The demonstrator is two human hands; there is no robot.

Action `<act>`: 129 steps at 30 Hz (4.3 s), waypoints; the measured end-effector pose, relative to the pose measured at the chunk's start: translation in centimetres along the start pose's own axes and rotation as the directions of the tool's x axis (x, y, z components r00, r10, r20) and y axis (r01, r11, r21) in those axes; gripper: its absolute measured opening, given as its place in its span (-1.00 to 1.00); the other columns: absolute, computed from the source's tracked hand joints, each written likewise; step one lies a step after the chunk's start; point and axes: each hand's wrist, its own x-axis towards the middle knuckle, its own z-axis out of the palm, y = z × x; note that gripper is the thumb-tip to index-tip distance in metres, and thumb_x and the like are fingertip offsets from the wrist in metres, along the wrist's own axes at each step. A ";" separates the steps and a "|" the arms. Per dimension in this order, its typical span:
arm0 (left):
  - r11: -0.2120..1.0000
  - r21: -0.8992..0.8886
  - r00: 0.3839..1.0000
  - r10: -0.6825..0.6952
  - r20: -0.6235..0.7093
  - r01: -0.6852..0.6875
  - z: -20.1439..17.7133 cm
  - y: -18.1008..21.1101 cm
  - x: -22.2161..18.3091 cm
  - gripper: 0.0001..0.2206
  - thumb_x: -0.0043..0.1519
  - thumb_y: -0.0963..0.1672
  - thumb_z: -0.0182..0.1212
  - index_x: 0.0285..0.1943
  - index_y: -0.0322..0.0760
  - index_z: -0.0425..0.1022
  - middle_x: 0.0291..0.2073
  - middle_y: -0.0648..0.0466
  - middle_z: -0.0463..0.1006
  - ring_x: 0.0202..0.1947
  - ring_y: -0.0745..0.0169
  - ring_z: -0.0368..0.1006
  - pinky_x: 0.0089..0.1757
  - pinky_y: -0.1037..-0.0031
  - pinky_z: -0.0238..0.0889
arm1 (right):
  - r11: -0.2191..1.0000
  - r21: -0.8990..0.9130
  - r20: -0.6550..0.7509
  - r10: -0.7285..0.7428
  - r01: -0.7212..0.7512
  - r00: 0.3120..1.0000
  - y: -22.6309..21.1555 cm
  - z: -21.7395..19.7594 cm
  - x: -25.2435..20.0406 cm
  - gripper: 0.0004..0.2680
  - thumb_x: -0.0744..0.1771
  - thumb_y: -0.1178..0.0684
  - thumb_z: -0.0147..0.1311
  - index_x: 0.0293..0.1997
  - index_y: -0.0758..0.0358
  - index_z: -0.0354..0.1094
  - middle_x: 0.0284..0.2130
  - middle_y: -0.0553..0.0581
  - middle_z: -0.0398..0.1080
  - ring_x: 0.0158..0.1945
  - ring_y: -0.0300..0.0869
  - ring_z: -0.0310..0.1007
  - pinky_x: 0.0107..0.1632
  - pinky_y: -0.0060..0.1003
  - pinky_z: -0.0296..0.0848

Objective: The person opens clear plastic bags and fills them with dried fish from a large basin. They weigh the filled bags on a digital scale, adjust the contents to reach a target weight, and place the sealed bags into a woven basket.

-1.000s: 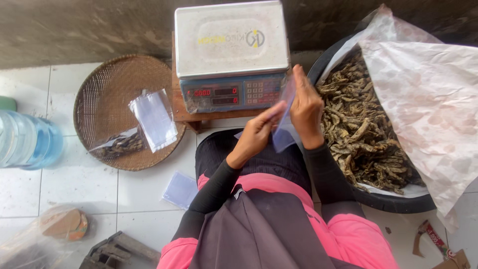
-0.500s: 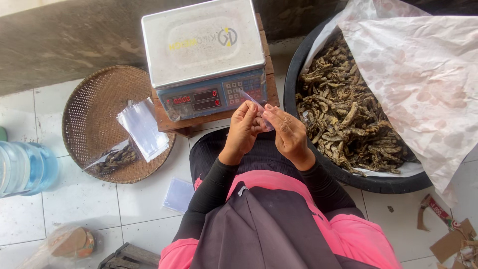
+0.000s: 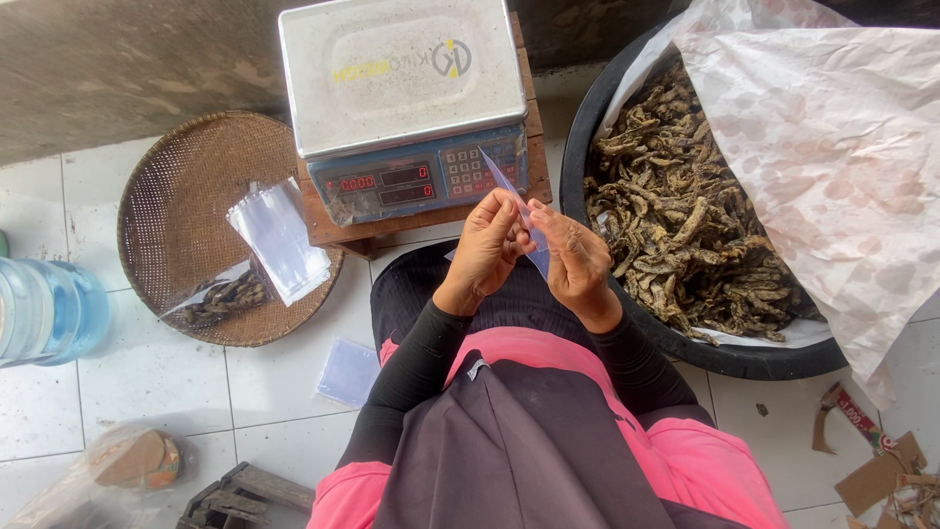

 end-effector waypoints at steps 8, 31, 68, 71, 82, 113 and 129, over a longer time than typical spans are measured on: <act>0.989 -0.144 0.999 -0.032 0.007 0.033 0.8 -0.4 -0.3 -0.90 0.44 -0.09 0.10 -0.07 -0.17 0.40 -0.39 0.25 0.44 -0.47 0.61 0.37 -0.40 0.72 0.41 | 0.999 -0.032 0.032 -0.014 0.015 0.999 -0.5 0.2 -0.1 -0.77 0.40 0.37 0.00 0.20 0.38 0.34 0.08 0.34 0.48 0.17 0.11 0.54 0.17 -0.10 0.61; 0.959 -0.255 0.991 -0.107 0.084 0.125 1.7 -0.9 -0.5 -0.93 0.45 -0.11 0.11 -0.08 -0.14 0.38 -0.42 0.31 0.33 -0.50 0.63 0.14 -0.47 0.77 0.10 | 0.993 -0.109 0.123 -0.037 0.051 0.992 0.3 -1.2 -0.8 -0.75 0.39 0.37 0.01 0.21 0.37 0.35 0.08 0.28 0.48 0.21 0.08 0.52 0.28 0.01 0.53; 0.928 -0.367 0.998 -0.066 0.012 0.066 1.9 -2.1 -0.4 -0.86 0.43 -0.09 0.10 0.05 -0.21 0.40 -0.13 0.20 0.51 -0.11 0.46 0.53 -0.11 0.59 0.52 | 0.997 -0.029 0.189 -0.065 0.071 0.980 -0.3 -2.4 -0.6 -0.82 0.41 0.26 0.08 0.16 0.37 0.40 0.16 0.29 0.42 0.28 0.11 0.44 0.30 0.02 0.52; 0.930 -0.360 0.997 -0.073 0.005 0.070 1.8 -2.0 -0.4 -0.78 0.40 -0.04 0.08 -0.01 -0.26 0.42 -0.18 0.12 0.53 -0.18 0.40 0.55 -0.16 0.58 0.54 | 0.998 -0.008 0.210 -0.063 0.066 0.976 -0.5 -2.6 -0.4 -0.81 0.42 0.16 0.10 0.15 0.37 0.40 0.17 0.33 0.40 0.29 0.13 0.41 0.31 0.01 0.49; 0.974 -0.211 0.996 -0.084 -0.019 0.078 1.2 -2.9 -0.7 -0.91 0.42 -0.12 0.14 -0.07 -0.23 0.44 -0.21 0.17 0.56 -0.19 0.43 0.58 -0.14 0.59 0.55 | 0.926 0.253 0.162 0.245 -0.280 0.956 -0.3 -3.3 -1.2 -0.79 0.47 0.02 0.02 0.05 0.38 0.46 0.10 0.33 0.49 0.22 0.02 0.53 0.25 -0.19 0.54; -0.086 0.709 0.678 0.230 0.698 -0.700 5.4 -7.7 -0.1 -0.82 0.19 -0.20 0.29 -0.13 -0.39 0.39 -0.07 -0.12 0.42 -0.04 -0.12 0.40 0.04 0.22 0.36 | 0.149 0.566 0.215 0.923 -0.811 0.320 1.9 -6.4 -9.8 -0.62 0.50 0.10 -0.23 0.57 0.32 0.14 0.03 0.64 0.08 -0.03 0.13 -0.03 -0.01 -0.06 0.08; 0.004 0.658 0.658 -0.012 0.753 -0.753 3.3 -11.3 -2.6 -0.75 0.19 -0.08 0.40 -0.04 -0.16 0.44 0.07 0.04 0.43 0.16 0.03 0.39 0.34 0.04 0.25 | 0.310 0.819 0.012 0.832 -0.483 0.554 11.1 -6.7 -6.4 -0.32 0.41 -0.38 -0.05 0.59 0.20 -0.35 0.55 0.49 -0.14 0.61 0.20 -0.08 0.59 0.11 -0.02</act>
